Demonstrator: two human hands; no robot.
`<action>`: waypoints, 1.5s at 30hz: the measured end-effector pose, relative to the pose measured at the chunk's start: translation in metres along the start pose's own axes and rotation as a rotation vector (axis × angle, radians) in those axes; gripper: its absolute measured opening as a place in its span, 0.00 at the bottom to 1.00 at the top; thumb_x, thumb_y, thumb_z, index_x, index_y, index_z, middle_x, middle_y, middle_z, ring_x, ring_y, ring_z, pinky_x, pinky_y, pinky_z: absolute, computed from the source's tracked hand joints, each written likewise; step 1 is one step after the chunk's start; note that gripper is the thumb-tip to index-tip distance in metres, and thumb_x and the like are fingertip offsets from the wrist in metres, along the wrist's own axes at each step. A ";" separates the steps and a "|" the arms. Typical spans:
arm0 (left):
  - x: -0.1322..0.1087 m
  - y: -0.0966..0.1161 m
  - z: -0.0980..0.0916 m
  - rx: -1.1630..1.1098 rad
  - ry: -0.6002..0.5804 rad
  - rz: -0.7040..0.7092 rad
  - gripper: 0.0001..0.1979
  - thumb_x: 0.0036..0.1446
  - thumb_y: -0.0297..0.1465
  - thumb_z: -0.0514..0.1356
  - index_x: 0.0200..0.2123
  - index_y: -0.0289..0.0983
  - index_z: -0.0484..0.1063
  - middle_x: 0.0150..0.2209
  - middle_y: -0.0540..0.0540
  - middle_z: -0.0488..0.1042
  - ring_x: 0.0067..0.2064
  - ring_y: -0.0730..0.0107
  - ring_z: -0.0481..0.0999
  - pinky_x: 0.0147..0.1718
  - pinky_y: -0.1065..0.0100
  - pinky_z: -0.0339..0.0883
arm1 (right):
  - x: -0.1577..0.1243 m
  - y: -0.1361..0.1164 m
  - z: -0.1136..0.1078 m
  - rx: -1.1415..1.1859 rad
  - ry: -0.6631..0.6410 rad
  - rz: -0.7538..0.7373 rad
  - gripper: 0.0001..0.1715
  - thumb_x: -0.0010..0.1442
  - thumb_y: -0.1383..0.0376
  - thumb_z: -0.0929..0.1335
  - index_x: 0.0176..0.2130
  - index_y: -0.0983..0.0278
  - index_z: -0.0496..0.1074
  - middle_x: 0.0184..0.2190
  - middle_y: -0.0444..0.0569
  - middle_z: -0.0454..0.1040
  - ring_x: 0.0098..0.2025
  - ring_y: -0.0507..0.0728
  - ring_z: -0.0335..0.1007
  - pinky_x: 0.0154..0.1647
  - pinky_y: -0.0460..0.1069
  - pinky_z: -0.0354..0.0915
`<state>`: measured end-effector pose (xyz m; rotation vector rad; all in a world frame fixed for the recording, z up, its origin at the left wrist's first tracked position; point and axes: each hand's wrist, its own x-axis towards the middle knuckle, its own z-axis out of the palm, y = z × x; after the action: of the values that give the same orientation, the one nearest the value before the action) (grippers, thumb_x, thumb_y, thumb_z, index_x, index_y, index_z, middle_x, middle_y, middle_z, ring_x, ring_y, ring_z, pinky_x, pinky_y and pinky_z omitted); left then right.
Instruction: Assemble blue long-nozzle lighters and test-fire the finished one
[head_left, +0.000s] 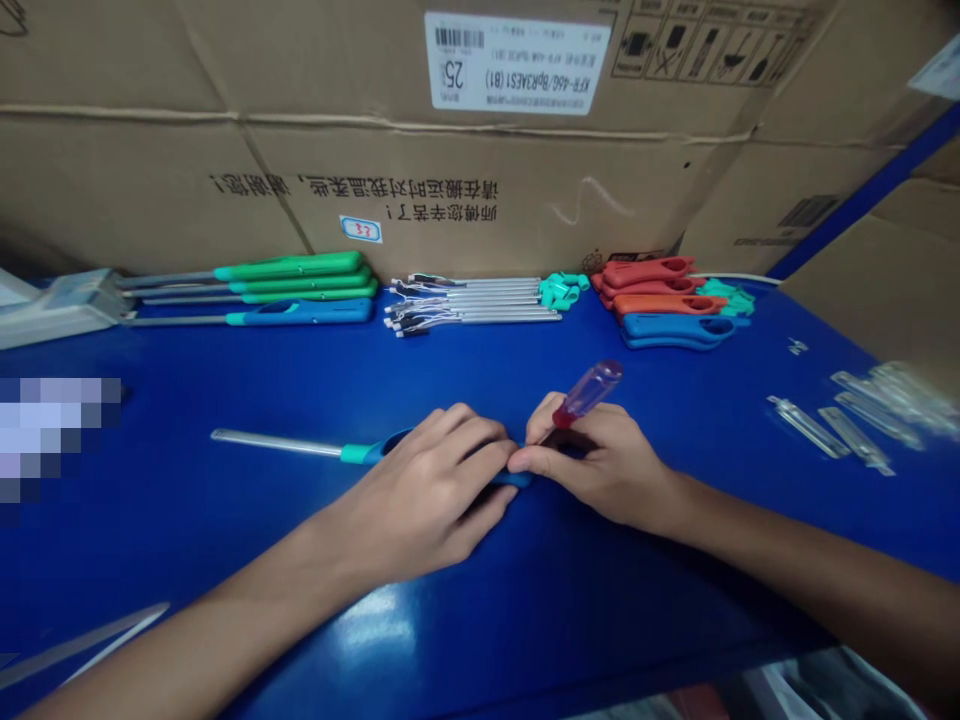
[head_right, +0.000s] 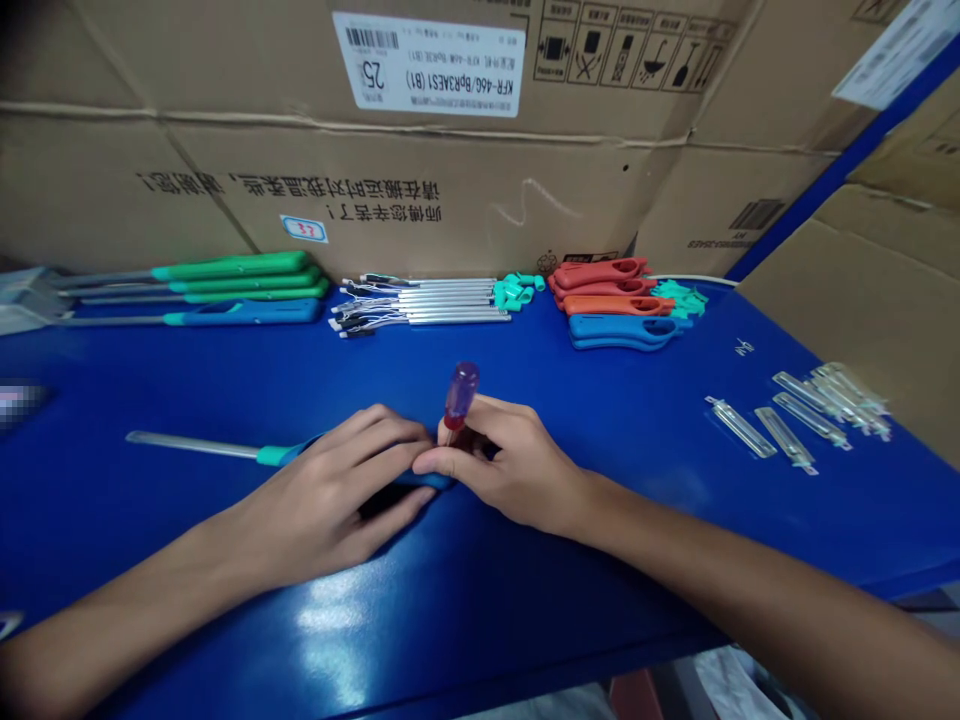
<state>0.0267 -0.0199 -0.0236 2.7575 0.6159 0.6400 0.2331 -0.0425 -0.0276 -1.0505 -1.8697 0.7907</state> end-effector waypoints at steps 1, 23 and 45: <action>0.000 0.000 0.000 0.004 0.001 0.000 0.09 0.64 0.29 0.56 0.45 0.33 0.71 0.44 0.40 0.74 0.45 0.58 0.70 0.44 0.53 0.70 | 0.000 0.000 -0.001 0.019 -0.014 -0.003 0.11 0.60 0.61 0.72 0.30 0.64 0.69 0.28 0.44 0.71 0.29 0.50 0.68 0.29 0.45 0.66; -0.002 -0.002 -0.001 0.017 0.001 0.005 0.11 0.64 0.30 0.56 0.47 0.33 0.71 0.44 0.41 0.74 0.45 0.58 0.70 0.44 0.53 0.70 | 0.002 -0.007 -0.017 0.033 -0.164 0.020 0.02 0.63 0.69 0.68 0.36 0.65 0.72 0.34 0.47 0.75 0.36 0.52 0.72 0.38 0.47 0.68; -0.003 0.000 0.001 0.006 0.082 0.025 0.33 0.63 0.26 0.56 0.66 0.39 0.45 0.51 0.38 0.71 0.48 0.56 0.72 0.47 0.52 0.70 | 0.008 -0.007 -0.002 0.126 -0.063 -0.051 0.11 0.59 0.67 0.72 0.29 0.63 0.66 0.26 0.40 0.64 0.27 0.49 0.61 0.28 0.44 0.61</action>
<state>0.0243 -0.0212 -0.0258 2.7600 0.6024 0.7611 0.2299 -0.0378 -0.0184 -0.9052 -1.8654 0.9091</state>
